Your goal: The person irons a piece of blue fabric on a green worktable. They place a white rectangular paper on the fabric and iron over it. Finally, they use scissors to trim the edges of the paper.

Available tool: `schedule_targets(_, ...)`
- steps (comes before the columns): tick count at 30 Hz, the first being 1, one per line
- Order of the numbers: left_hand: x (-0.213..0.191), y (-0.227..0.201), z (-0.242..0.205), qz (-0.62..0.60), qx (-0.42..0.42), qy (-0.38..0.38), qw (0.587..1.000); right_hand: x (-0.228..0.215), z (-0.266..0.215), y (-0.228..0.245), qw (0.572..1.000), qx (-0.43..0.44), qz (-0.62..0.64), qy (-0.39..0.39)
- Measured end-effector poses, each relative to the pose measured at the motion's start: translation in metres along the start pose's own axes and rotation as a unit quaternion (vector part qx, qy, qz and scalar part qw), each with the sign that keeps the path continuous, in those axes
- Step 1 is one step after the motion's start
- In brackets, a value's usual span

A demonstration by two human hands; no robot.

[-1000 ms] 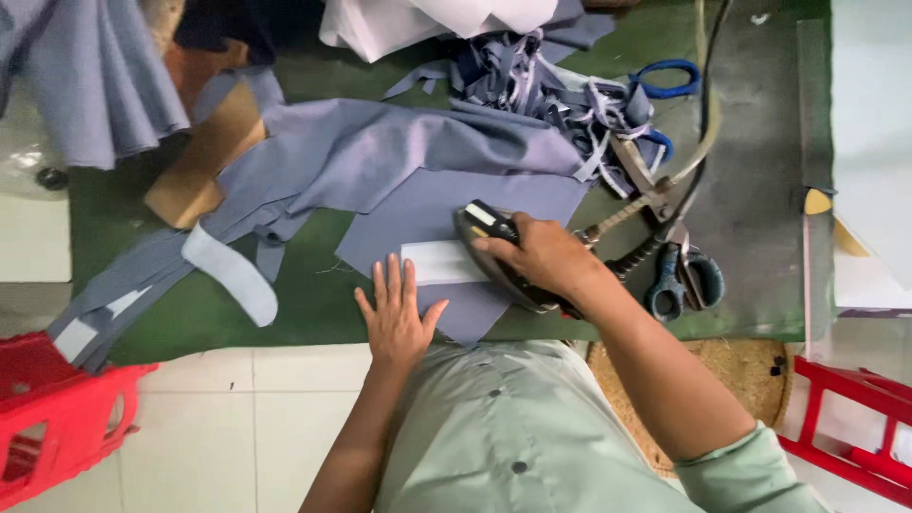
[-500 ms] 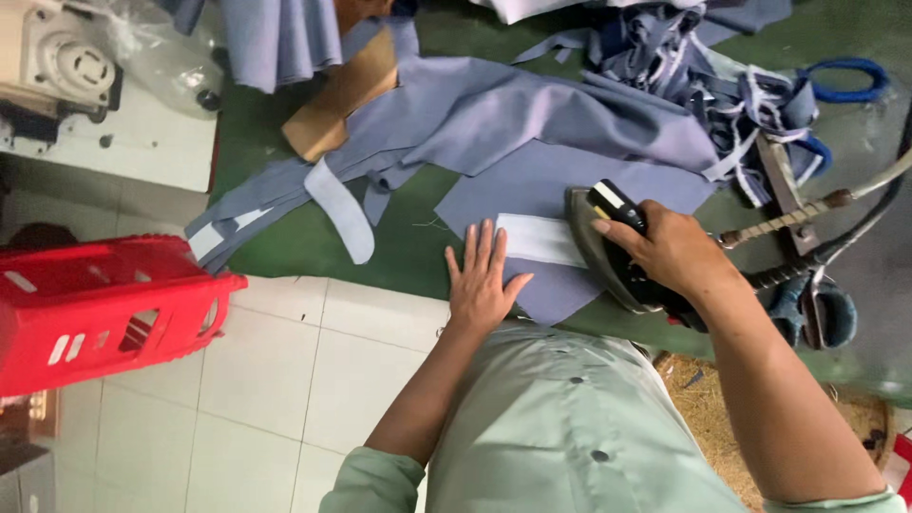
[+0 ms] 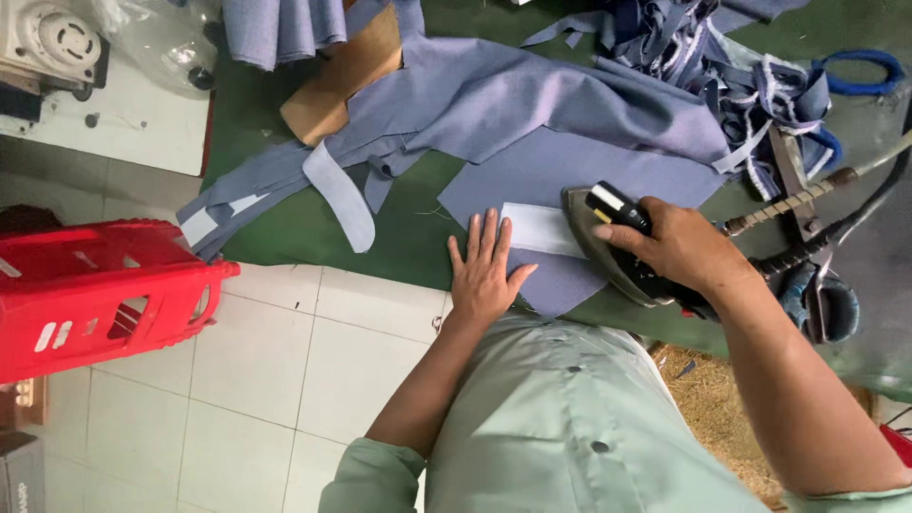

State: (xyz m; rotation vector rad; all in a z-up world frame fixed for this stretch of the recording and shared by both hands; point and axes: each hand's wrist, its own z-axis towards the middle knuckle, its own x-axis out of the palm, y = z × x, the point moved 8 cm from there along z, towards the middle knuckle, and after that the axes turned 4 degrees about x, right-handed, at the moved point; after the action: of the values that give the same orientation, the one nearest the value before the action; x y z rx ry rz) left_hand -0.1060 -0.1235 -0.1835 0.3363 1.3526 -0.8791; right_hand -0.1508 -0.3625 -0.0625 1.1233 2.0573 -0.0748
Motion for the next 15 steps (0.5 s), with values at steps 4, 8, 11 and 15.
schedule_targets(4, -0.012, 0.03, 0.014, -0.14, -0.045, -0.008, 0.989, 0.022, 0.018, 0.011, 0.995, -0.046, -0.086, 0.014)
schedule_targets(8, -0.071, 0.12, 0.066, -0.016, 0.001, -0.176, 0.984, 0.019, -0.003, 0.062, 0.977, -0.039, -0.207, 0.026)
schedule_targets(11, -0.083, 0.226, 0.111, 0.03, -0.012, -0.262, 0.965, 0.024, -0.011, 0.095, 0.969, -0.064, -0.232, 0.05)
schedule_targets(15, -0.086, 0.304, 0.169, 0.022, -0.072, -0.091, 0.993, 0.051, 0.011, 0.109, 0.954, -0.079, -0.288, 0.027)
